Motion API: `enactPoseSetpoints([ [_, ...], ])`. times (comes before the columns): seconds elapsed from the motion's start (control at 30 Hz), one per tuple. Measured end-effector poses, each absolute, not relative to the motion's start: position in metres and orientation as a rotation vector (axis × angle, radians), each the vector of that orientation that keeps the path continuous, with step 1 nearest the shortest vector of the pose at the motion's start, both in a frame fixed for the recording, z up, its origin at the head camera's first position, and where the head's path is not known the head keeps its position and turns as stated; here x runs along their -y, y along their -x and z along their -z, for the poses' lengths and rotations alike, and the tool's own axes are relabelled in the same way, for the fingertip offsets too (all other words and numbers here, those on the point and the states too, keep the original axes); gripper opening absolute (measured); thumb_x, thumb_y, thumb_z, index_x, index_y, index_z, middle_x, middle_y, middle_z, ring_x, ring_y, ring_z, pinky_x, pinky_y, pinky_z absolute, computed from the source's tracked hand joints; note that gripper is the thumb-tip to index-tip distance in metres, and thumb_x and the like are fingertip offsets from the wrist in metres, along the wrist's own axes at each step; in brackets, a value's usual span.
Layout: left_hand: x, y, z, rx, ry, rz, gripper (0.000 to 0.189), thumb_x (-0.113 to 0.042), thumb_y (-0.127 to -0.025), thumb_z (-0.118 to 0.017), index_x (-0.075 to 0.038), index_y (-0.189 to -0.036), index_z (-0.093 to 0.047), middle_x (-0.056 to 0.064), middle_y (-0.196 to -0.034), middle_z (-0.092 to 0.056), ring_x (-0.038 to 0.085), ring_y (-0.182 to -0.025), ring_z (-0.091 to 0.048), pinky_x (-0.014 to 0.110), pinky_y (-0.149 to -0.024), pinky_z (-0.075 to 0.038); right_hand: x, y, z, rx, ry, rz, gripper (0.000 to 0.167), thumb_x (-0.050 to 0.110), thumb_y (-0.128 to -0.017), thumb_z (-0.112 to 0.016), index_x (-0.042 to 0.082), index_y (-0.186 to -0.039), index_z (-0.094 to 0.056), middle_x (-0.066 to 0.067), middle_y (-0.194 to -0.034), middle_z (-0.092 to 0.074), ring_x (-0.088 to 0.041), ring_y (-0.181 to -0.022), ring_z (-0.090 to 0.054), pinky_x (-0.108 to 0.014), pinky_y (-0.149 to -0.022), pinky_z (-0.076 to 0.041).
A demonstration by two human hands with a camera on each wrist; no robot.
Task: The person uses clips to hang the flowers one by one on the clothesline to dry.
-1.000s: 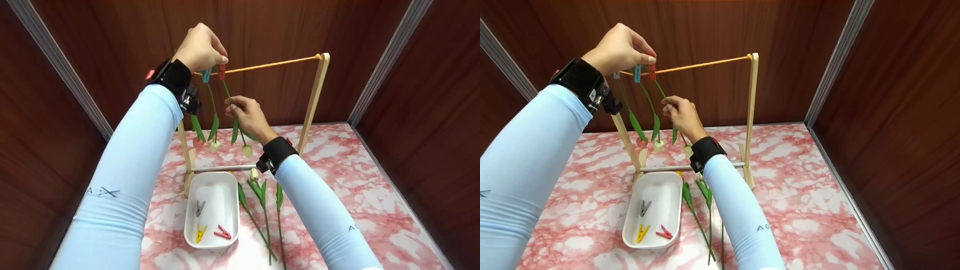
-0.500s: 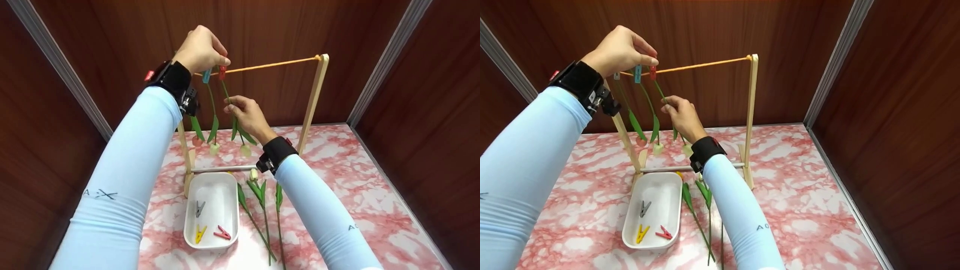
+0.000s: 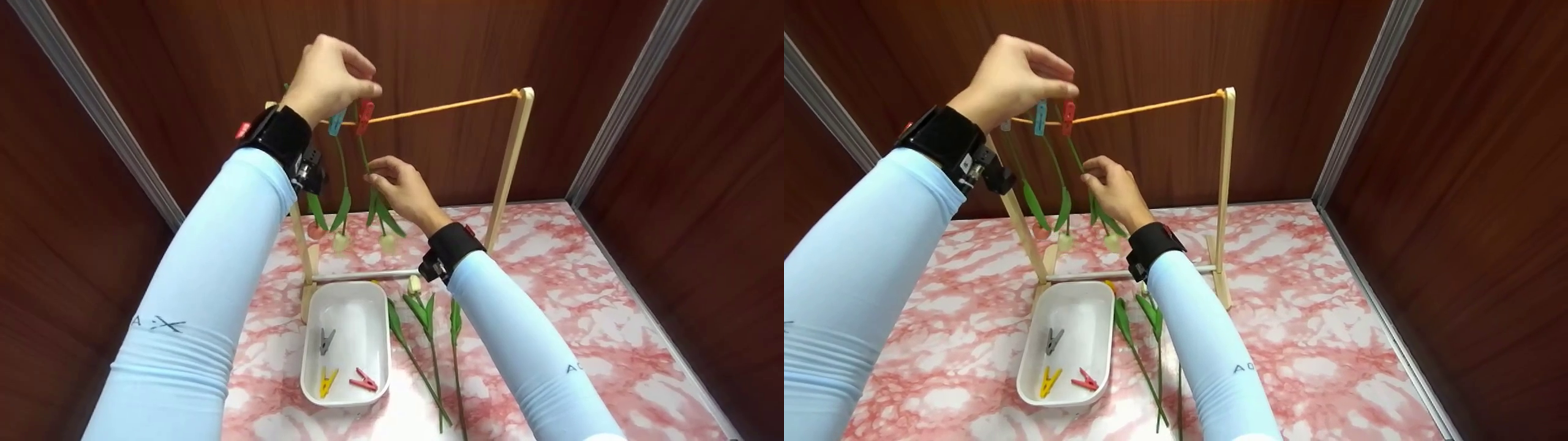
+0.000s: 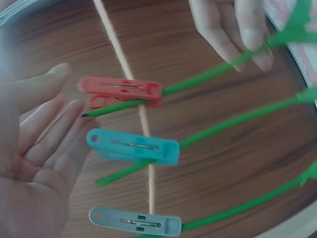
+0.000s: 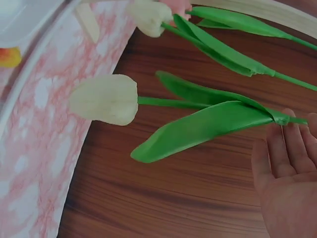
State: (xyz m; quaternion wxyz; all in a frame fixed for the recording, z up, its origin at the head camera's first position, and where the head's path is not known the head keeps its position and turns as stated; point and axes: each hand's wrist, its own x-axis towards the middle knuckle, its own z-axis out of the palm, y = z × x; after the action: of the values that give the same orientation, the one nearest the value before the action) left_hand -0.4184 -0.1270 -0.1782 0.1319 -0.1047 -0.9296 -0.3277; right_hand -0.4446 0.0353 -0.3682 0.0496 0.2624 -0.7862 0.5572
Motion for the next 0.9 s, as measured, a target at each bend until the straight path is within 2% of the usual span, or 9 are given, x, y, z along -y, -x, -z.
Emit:
enactPoseSetpoints([
  [0.17,0.131,0.42,0.172,2.429,0.335,1.067,0.026,-0.022,-0.093,-0.083,-0.008,-0.115,-0.08,0.003,-0.113,-0.078,0.011,-0.101,-0.07,0.021,-0.09,-0.054,-0.04,0.448,0.371,2.378,-0.812,-1.655,0.027,0.01,-0.107,-0.063,-0.001,-0.132,-0.065,-0.015,-0.127,-0.07,-0.022,-0.121,-0.066,-0.031,-0.105,-0.051],
  [0.4,0.149,0.409,0.188,2.103,0.456,1.084,0.016,-0.018,-0.094,-0.082,-0.005,-0.103,-0.081,0.002,-0.102,-0.079,0.006,-0.091,-0.071,0.019,-0.087,-0.054,-0.058,0.448,0.375,2.305,-0.83,-1.638,0.023,0.006,-0.106,-0.064,-0.004,-0.127,-0.067,-0.016,-0.121,-0.072,-0.03,-0.118,-0.068,-0.034,-0.102,-0.052],
  [0.5,0.16,0.398,0.213,1.943,0.544,1.027,0.013,-0.017,-0.095,-0.082,-0.004,-0.101,-0.081,0.001,-0.1,-0.079,0.008,-0.089,-0.072,0.021,-0.084,-0.055,-0.074,0.443,0.38,2.26,-0.845,-1.636,0.022,0.002,-0.105,-0.064,-0.007,-0.125,-0.067,-0.019,-0.12,-0.073,-0.033,-0.118,-0.068,-0.036,-0.102,-0.052],
  [0.63,0.177,0.378,0.256,1.773,0.58,1.008,0.011,-0.01,-0.094,-0.082,-0.002,-0.1,-0.081,0.003,-0.099,-0.079,0.013,-0.093,-0.073,0.025,-0.088,-0.057,-0.103,0.43,0.39,2.251,-0.838,-1.595,0.021,0.002,-0.105,-0.064,-0.007,-0.123,-0.067,-0.02,-0.12,-0.073,-0.033,-0.118,-0.068,-0.04,-0.101,-0.054],
  [0.9,0.197,0.323,0.344,1.871,0.53,1.01,0.015,0.002,-0.091,-0.079,0.0,-0.106,-0.078,0.009,-0.103,-0.078,0.022,-0.098,-0.073,0.029,-0.094,-0.056,-0.159,0.398,0.421,2.367,-0.819,-1.308,0.016,0.0,-0.102,-0.065,0.0,-0.117,-0.073,-0.016,-0.115,-0.074,-0.029,-0.11,-0.069,-0.046,-0.097,-0.054],
])
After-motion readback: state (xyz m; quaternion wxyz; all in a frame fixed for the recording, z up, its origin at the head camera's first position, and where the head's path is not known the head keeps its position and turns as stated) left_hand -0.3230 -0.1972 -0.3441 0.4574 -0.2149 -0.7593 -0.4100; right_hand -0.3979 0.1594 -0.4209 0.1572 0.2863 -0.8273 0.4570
